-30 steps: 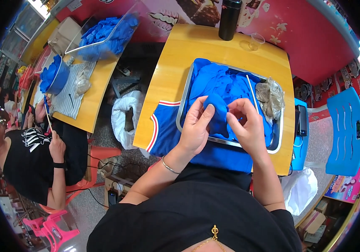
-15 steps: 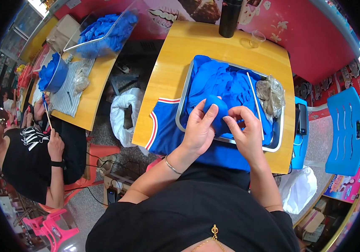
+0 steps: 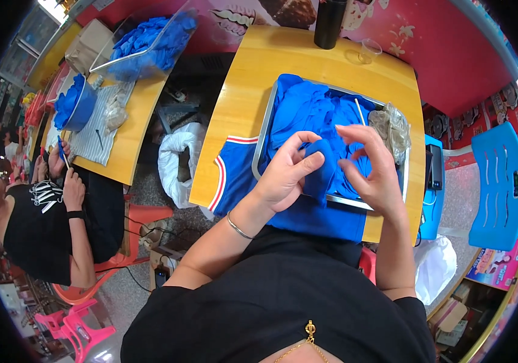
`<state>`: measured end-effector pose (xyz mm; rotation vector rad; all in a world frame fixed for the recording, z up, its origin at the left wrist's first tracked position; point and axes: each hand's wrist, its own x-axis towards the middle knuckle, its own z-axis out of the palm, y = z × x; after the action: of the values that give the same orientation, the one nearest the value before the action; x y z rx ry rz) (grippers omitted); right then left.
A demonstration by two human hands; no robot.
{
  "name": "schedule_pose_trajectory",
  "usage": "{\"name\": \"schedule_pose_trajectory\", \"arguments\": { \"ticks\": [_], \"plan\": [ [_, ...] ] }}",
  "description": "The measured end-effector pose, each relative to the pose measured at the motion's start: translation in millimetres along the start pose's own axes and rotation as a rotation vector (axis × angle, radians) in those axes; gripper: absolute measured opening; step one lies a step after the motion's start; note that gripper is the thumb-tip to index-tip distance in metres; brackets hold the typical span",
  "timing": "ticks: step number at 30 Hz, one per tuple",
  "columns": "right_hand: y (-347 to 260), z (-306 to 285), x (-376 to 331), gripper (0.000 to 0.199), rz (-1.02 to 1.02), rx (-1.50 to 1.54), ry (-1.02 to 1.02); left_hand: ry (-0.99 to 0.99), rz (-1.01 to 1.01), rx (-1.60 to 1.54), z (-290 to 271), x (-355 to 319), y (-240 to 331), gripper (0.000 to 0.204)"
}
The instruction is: Manually assembling and finishing small fabric components for jerseys using a manipulation stick.
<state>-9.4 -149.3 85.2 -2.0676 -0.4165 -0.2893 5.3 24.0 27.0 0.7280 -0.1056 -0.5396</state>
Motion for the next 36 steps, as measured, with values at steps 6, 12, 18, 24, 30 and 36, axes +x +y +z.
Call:
{"name": "schedule_pose_trajectory", "arguments": {
  "ticks": [6,12,18,24,30,36],
  "plan": [
    [5,-13,12,0.039,-0.348,0.077,-0.386,-0.195,-0.108,-0.002,14,2,-2,0.045],
    [9,-8,0,0.036,-0.149,0.035,-0.372,-0.202,-0.267,0.105,5,-5,-2,0.042],
    [9,-13,-6,0.024,-0.022,-0.059,-0.202,-0.329,-0.298,-0.237,-4,-18,-2,0.047],
    [4,-4,-5,0.019,0.152,0.070,-0.109,-0.068,-0.043,0.097,0,-23,-13,0.040],
    [10,-3,-6,0.016,0.169,0.170,-0.090,-0.158,0.067,0.390,-2,-21,-10,0.032],
    [-17,-28,4,0.013,0.037,0.057,0.048,-0.175,-0.023,0.231,-2,-20,-9,0.038]
  ]
}}
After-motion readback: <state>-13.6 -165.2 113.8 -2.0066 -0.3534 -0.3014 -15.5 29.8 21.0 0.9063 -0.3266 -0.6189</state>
